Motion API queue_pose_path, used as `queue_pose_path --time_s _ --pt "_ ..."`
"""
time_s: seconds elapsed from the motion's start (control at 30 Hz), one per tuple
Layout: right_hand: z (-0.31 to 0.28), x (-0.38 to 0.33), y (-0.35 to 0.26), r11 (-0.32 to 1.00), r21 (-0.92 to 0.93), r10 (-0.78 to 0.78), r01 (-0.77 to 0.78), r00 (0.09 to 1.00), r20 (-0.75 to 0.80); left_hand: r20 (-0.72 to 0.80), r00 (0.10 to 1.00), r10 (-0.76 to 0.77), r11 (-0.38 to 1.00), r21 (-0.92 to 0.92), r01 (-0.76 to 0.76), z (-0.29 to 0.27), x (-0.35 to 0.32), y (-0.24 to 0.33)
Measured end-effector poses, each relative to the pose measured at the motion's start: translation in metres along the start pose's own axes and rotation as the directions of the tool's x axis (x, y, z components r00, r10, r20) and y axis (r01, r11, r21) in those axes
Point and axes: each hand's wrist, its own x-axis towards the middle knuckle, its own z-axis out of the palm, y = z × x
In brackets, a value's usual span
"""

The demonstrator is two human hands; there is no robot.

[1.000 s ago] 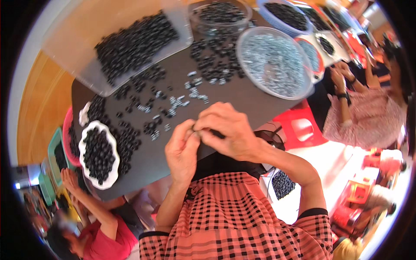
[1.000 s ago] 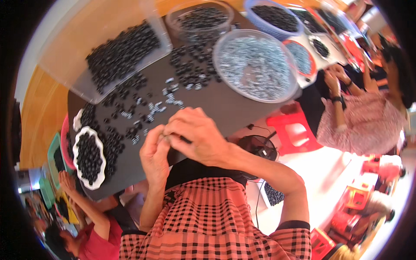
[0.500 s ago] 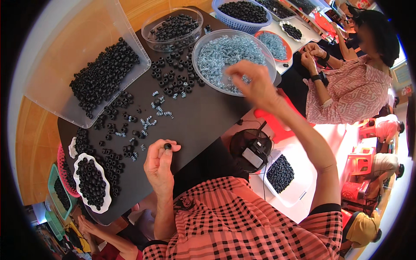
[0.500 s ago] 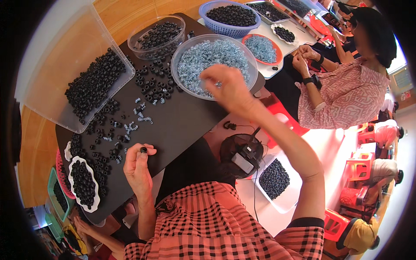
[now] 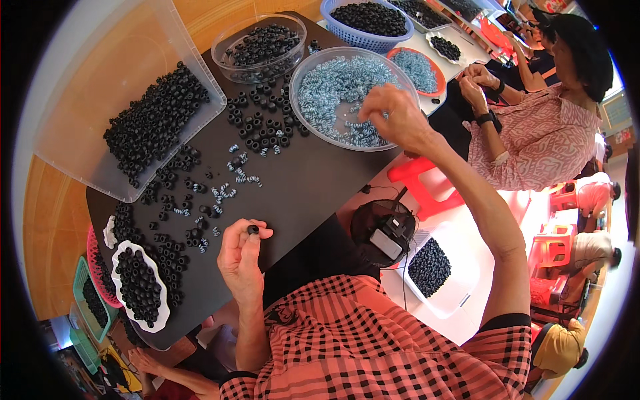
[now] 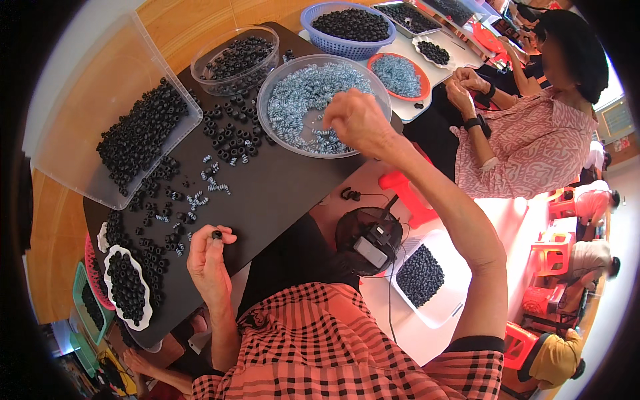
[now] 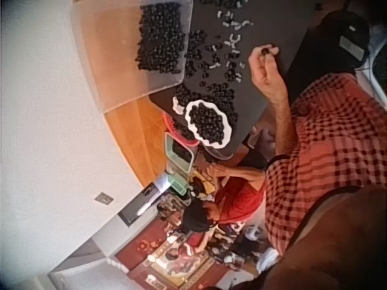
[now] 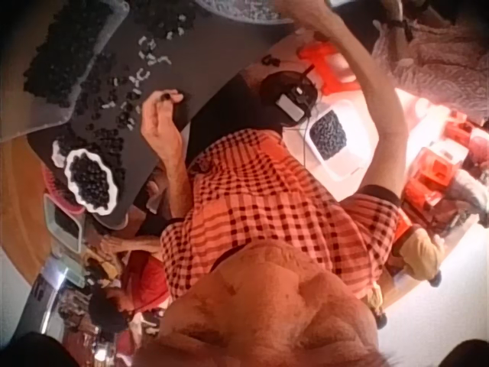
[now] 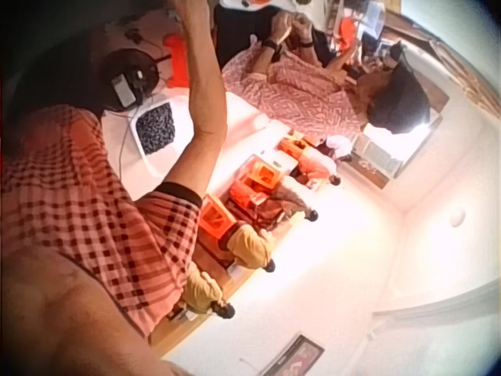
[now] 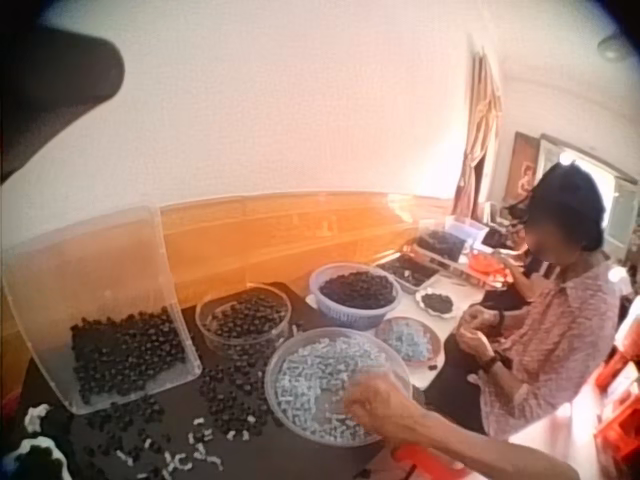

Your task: Assembling small blue plastic inserts into black plastic rings at a manufacturing workstation.

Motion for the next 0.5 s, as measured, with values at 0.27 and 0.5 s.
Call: queue_pose_path --time_s 0.27,0.5 --pt "0.006 0.004 -0.006 0.996 0.048 0.085 -0.076 0.972 -0.218 -0.011 1.000 -0.016 0.999 0.030 0.016 0.000 -0.001 0.001" --pt "0.019 -0.003 0.002 0.999 -0.028 0.025 -0.031 0.983 -0.184 -0.009 0.998 -0.060 0.998 0.017 0.060 0.002 -0.002 0.005"
